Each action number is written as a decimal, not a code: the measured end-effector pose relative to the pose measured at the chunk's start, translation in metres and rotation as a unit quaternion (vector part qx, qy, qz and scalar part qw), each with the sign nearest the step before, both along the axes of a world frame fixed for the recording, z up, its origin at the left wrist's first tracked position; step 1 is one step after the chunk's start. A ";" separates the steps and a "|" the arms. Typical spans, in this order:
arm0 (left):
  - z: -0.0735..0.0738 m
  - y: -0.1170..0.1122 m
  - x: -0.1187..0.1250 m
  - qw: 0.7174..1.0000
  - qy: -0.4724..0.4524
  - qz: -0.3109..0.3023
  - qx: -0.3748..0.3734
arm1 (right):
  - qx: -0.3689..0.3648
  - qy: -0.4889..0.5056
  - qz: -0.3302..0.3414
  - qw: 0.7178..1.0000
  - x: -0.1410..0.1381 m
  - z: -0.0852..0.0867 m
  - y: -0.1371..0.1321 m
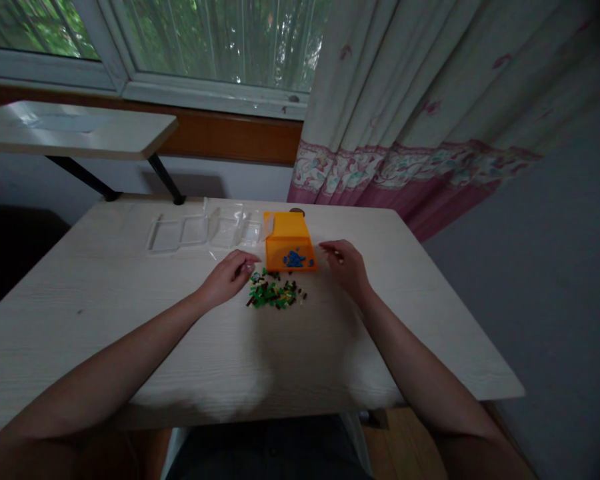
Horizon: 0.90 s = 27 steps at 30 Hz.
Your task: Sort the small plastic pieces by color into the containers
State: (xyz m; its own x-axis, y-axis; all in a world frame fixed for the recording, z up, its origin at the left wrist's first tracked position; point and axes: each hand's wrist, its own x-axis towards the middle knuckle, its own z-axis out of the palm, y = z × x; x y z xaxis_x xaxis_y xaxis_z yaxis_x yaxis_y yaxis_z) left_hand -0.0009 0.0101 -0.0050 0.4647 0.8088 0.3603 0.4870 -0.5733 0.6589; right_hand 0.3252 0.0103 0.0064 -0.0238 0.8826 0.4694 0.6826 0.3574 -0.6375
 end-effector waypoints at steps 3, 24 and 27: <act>-0.002 0.002 0.001 1.000 0.005 -0.009 0.004 | -0.140 0.038 -0.053 0.988 0.010 -0.005 0.027; -0.013 0.006 0.019 0.990 0.136 0.024 0.038 | -0.276 0.157 -0.003 0.948 -0.001 -0.008 0.085; -0.013 0.005 0.019 0.991 0.126 0.025 0.039 | -0.225 0.180 -0.011 0.958 0.008 -0.016 0.077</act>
State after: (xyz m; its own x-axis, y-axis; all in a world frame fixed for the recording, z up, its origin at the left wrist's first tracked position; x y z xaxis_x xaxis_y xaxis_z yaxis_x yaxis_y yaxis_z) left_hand 0.0182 0.0154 -0.0183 0.5076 0.8075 0.3006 0.6601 -0.5886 0.4667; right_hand 0.3337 0.0872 -0.0093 0.0884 0.9960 0.0154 0.3946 -0.0208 -0.9186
